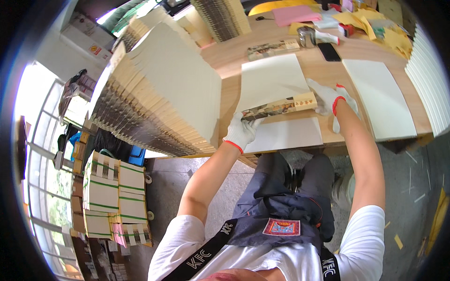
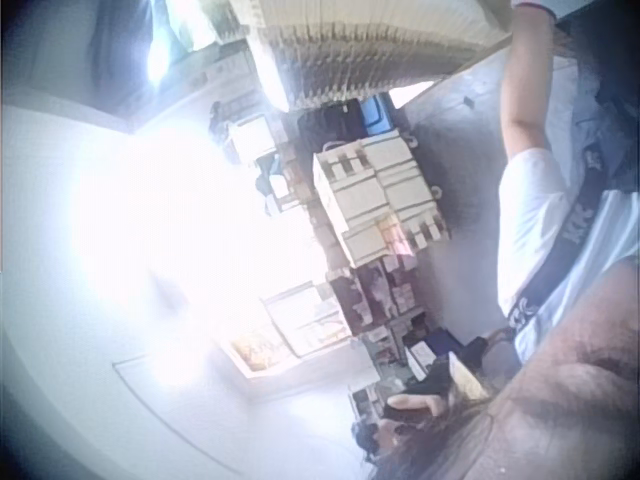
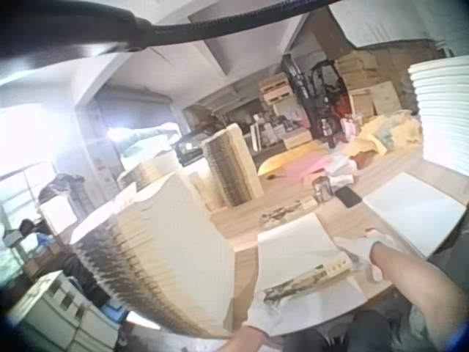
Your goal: The person repeatedly picks up a stack of white books from a table, aligns them, and places them onto a larger stack on the left side. They continue this process, handling the books with gloved hands and occasionally adjusting the alignment of the stacks.
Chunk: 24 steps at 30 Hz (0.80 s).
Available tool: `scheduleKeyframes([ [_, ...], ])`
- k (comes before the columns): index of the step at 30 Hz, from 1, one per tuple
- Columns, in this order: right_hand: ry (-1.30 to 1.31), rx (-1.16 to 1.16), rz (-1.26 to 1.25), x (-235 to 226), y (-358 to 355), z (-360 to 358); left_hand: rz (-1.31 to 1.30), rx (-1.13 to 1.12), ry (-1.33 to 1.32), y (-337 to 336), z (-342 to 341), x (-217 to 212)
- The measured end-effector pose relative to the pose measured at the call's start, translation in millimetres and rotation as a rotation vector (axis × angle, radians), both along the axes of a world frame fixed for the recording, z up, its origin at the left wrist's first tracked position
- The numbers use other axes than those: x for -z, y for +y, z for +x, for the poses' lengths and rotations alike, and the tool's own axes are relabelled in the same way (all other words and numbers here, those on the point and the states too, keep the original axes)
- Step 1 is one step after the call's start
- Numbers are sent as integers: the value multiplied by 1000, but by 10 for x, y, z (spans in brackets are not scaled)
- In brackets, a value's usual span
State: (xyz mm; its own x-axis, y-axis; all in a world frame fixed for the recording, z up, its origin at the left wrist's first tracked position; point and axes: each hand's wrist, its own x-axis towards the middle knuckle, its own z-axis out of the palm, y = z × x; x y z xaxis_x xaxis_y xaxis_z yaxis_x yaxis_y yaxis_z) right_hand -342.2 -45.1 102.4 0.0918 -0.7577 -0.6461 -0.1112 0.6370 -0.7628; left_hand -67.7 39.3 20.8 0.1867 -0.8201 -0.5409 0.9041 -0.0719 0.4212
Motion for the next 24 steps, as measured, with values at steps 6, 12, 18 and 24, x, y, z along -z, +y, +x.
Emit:
scheduleKeyframes([
  [6, -739, -162, -201, 809, -219, 27, 24, 103, -319, 204, 30, -704],
  [12, -790, 67, -515, 396, 389, 24, -241, 154, -818, 612, -64, -1541],
  [18, -785, 102, -937, -767, 272, 509, -802, 12, -1279, 1162, 483, -2559],
  [24, -772, -286, -1366, -2230, -147, 1829, -816, -351, -1386, 1451, 1701, -3506],
])
